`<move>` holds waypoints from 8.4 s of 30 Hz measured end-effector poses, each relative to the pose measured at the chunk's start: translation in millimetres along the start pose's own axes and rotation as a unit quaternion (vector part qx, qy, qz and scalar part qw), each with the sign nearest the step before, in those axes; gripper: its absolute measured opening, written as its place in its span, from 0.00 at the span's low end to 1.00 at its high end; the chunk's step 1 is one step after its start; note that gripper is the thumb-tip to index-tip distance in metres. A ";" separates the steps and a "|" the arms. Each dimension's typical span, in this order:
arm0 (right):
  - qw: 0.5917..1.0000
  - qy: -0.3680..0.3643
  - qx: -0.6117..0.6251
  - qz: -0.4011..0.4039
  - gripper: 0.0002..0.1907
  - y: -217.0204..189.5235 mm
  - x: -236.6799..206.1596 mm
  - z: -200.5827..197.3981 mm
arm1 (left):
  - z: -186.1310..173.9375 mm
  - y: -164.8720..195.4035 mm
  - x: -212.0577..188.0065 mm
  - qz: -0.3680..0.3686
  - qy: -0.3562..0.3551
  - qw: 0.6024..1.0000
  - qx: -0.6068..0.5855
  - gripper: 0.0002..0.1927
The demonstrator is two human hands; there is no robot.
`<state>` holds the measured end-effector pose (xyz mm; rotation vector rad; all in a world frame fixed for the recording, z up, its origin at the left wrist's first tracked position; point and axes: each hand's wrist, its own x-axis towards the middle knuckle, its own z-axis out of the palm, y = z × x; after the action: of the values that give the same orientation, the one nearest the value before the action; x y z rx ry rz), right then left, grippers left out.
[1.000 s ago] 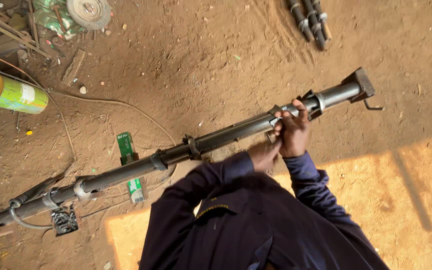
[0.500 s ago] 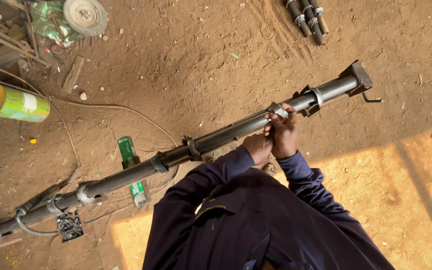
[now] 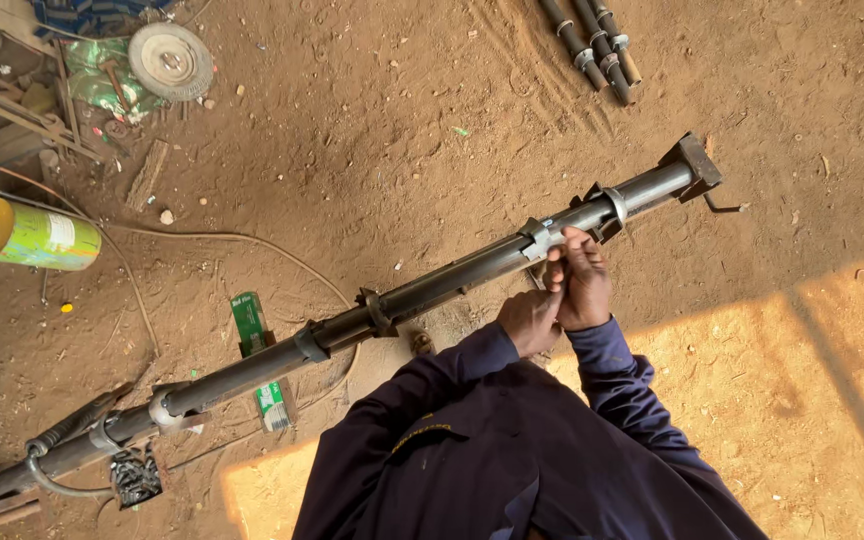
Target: The person uses a small white abrasive pad to scrub the surface of a long metal pipe clamped in a vise. They repeatedly rub the pad along the pipe's length, occasionally repositioning their hands and rotating the pipe to access different areas.
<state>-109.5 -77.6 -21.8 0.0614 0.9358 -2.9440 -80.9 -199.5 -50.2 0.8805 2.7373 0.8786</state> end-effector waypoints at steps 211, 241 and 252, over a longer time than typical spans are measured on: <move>0.951 -0.220 0.203 0.080 0.40 17.5 -0.1 29.8 | -77.2 -6.4 -64.1 0.038 0.173 0.984 -0.022 0.23; 0.952 -0.167 0.236 0.105 0.38 24.0 -2.4 25.2 | -84.8 1.6 -40.0 0.004 0.055 0.995 -0.079 0.48; 0.998 -0.051 0.023 0.023 0.15 34.9 2.3 24.2 | -49.3 -15.7 -34.0 -0.022 0.001 0.999 -0.033 0.46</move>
<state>-110.2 -120.1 -22.3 -0.0655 0.8426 -2.8958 -75.1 -253.4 -20.3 0.8053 2.7016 0.9566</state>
